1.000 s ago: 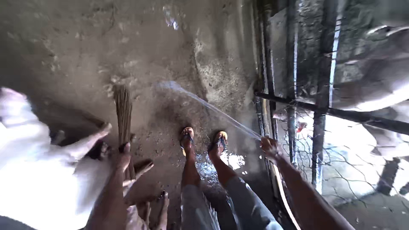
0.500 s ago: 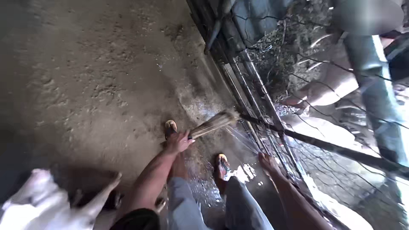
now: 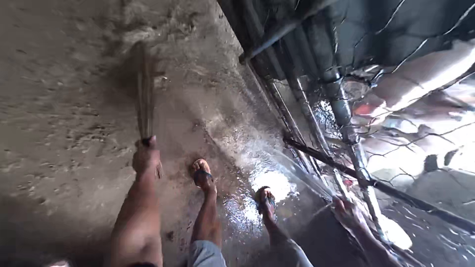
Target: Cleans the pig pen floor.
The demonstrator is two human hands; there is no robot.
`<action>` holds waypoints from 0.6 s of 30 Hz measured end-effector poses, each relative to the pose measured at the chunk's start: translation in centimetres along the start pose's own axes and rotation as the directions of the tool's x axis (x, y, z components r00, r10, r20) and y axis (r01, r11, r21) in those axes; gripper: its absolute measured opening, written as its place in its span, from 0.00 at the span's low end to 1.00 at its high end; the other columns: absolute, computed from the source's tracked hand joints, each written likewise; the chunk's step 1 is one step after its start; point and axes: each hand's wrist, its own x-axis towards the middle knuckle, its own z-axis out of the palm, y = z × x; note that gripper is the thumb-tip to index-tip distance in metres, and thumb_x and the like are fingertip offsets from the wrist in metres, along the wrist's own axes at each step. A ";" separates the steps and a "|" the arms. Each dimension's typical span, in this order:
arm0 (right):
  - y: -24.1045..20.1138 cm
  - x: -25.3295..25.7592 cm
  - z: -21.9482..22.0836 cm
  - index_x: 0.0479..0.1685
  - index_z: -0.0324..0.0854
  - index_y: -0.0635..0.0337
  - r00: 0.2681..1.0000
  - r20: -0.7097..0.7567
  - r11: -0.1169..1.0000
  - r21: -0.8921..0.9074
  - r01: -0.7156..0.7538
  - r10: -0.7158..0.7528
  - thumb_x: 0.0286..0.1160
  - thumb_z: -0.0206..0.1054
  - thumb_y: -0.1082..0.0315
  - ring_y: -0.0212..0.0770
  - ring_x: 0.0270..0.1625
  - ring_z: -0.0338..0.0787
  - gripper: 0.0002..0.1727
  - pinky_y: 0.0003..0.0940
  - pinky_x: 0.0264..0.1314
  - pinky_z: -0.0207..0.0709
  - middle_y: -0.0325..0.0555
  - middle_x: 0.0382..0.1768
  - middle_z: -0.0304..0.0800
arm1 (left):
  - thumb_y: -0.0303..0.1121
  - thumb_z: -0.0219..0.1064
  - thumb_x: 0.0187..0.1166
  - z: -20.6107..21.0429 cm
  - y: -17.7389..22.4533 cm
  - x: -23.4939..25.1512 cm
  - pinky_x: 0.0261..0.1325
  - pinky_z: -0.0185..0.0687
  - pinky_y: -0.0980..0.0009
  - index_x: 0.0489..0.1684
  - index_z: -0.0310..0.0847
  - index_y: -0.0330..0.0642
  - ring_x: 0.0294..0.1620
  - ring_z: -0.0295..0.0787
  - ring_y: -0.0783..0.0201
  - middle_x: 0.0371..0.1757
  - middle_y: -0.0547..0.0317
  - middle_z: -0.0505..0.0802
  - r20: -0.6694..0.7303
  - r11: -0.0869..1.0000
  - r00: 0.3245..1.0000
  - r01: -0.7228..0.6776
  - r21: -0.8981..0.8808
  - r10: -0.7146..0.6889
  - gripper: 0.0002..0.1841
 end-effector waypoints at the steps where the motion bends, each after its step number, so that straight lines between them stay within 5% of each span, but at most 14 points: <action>1: -1.0 -0.3 -0.8 0.60 0.85 0.73 1.000 0.008 0.999 0.031 -0.006 0.005 0.95 0.47 0.56 0.72 0.65 0.86 0.28 0.72 0.72 0.70 0.76 0.56 0.88 | 0.70 0.40 0.86 -1.3 -0.6 -2.3 0.65 0.78 0.29 0.86 0.64 0.43 0.65 0.87 0.30 0.62 0.29 0.89 -0.025 0.996 0.999 0.036 -0.082 -0.038 0.43; 4: -4.7 -0.6 -1.9 0.55 0.84 0.75 0.999 0.028 0.989 0.136 -0.049 0.045 0.96 0.45 0.56 0.69 0.56 0.88 0.29 0.70 0.64 0.74 0.75 0.49 0.88 | 0.61 0.49 0.90 -2.5 -2.5 -9.9 0.67 0.79 0.32 0.90 0.59 0.39 0.64 0.88 0.31 0.62 0.28 0.89 -0.003 0.978 0.999 0.043 -0.205 -0.045 0.39; 7: -8.6 -0.4 -2.0 0.56 0.82 0.75 0.995 0.056 0.959 0.268 -0.091 0.078 0.97 0.43 0.56 0.61 0.46 0.86 0.29 0.63 0.55 0.76 0.69 0.44 0.86 | 0.58 0.53 0.90 -2.3 0.7 -13.6 0.62 0.82 0.33 0.86 0.64 0.40 0.59 0.91 0.33 0.56 0.31 0.92 0.184 0.986 0.969 -0.152 -0.069 0.162 0.35; 10: -9.7 0.8 -2.4 0.53 0.82 0.77 0.996 0.041 0.958 0.273 -0.091 0.083 0.97 0.42 0.56 0.62 0.45 0.86 0.30 0.64 0.54 0.77 0.70 0.43 0.86 | 0.64 0.50 0.88 -2.4 8.3 -10.9 0.68 0.79 0.36 0.89 0.63 0.46 0.68 0.88 0.36 0.67 0.36 0.89 0.406 0.875 0.838 -0.457 0.157 0.365 0.38; 13: -8.9 1.4 -3.7 0.50 0.81 0.74 0.998 0.012 0.935 0.349 -0.060 0.059 0.96 0.39 0.56 0.46 0.31 0.80 0.30 0.50 0.38 0.77 0.57 0.34 0.82 | 0.66 0.49 0.87 -3.5 15.1 -4.2 0.64 0.79 0.29 0.89 0.63 0.47 0.65 0.87 0.28 0.65 0.29 0.88 0.418 0.715 0.753 -0.639 0.282 0.508 0.39; 15: -8.4 1.8 -4.2 0.49 0.79 0.73 0.999 -0.035 0.886 0.464 0.004 0.014 0.94 0.38 0.57 0.32 0.25 0.75 0.29 0.35 0.30 0.76 0.44 0.30 0.79 | 0.68 0.49 0.86 -5.2 17.0 0.8 0.60 0.77 0.24 0.89 0.62 0.46 0.63 0.85 0.23 0.63 0.25 0.88 0.330 0.728 0.790 -0.608 0.316 0.517 0.41; 18: -7.8 1.9 -4.5 0.35 0.77 0.63 0.994 -0.098 0.802 0.590 0.094 -0.045 0.89 0.41 0.55 0.25 0.18 0.71 0.24 0.27 0.22 0.72 0.31 0.21 0.73 | 0.71 0.43 0.85 -7.9 13.5 5.0 0.59 0.75 0.21 0.84 0.65 0.39 0.64 0.84 0.21 0.61 0.20 0.87 0.153 0.921 0.935 -0.345 0.180 0.320 0.44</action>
